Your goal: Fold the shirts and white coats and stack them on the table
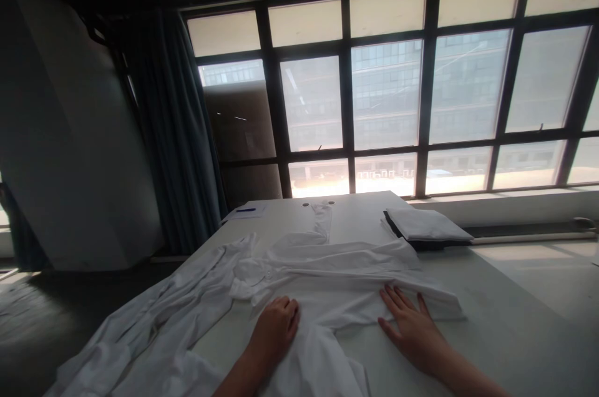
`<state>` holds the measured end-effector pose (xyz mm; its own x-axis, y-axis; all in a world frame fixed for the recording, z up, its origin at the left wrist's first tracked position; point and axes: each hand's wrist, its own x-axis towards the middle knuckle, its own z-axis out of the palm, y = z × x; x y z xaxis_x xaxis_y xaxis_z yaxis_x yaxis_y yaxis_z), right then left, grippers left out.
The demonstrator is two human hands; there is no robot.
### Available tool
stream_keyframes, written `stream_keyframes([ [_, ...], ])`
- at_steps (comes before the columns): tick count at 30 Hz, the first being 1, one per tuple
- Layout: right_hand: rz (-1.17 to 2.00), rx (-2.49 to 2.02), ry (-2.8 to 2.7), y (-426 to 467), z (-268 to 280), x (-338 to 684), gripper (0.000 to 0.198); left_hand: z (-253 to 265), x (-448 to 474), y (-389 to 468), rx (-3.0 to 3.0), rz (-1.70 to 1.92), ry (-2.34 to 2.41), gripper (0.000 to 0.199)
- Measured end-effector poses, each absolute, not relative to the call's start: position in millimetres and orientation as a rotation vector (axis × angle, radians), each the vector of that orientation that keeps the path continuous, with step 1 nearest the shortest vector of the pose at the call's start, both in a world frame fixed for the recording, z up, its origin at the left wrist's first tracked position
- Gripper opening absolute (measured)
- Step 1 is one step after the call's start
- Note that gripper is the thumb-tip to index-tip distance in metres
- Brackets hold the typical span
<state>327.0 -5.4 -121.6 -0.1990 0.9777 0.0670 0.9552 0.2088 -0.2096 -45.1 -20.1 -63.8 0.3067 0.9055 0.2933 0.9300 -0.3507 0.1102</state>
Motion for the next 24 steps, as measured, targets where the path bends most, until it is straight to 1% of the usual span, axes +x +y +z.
stream_keyframes([
  [3, 0.182, -1.897, -2.283, 12.2, -115.1, 323.7, 0.075, -65.4, -43.7, -22.5, -2.490, -0.505, -1.751, 0.017],
  [4, 0.173, -1.916, -2.266, 19.3, -112.6, 322.0, 0.074, -67.5, -45.5, -21.8, -2.498, -0.516, -1.744, 0.019],
  [5, 0.160, -1.936, -2.246, 26.3, -110.3, 320.1, 0.072, -70.7, -48.4, -20.2, -2.511, -0.517, -1.729, 0.024],
  [9, 0.086, -1.957, -2.182, 45.5, -108.0, 315.1, 0.067, -89.9, -65.2, -8.5, -2.575, -0.448, -1.692, 0.056],
  [11, 0.058, -1.940, -2.162, 47.1, -109.5, 315.6, 0.065, -98.7, -72.0, -2.4, -2.578, -0.420, -1.727, 0.060],
  [14, -0.024, -1.879, -2.096, 39.8, -106.3, 317.6, 0.056, -104.8, -75.8, 2.8, -2.564, -0.413, -1.759, 0.060],
  [16, -0.054, -1.709, -2.133, 29.6, -98.0, 316.0, 0.048, -104.6, -75.2, 3.5, -2.561, -0.416, -1.758, 0.059],
  [18, 0.004, -1.440, -2.251, 16.5, -87.0, 309.2, 0.046, -102.9, -73.8, 2.8, -2.563, -0.416, -1.757, 0.059],
  [21, 0.193, -1.097, -2.397, -3.7, -75.6, 290.0, 0.049, -100.5, -72.6, 1.5, -2.568, -0.411, -1.770, 0.058],
  [22, 0.258, -1.030, -2.417, -9.2, -74.5, 282.9, 0.048, -100.1, -72.6, 1.3, -2.570, -0.410, -1.775, 0.058],
  [24, 0.392, -0.931, -2.409, -16.3, -75.5, 271.2, 0.040, -100.2, -73.1, 1.7, -2.572, -0.417, -1.779, 0.057],
])
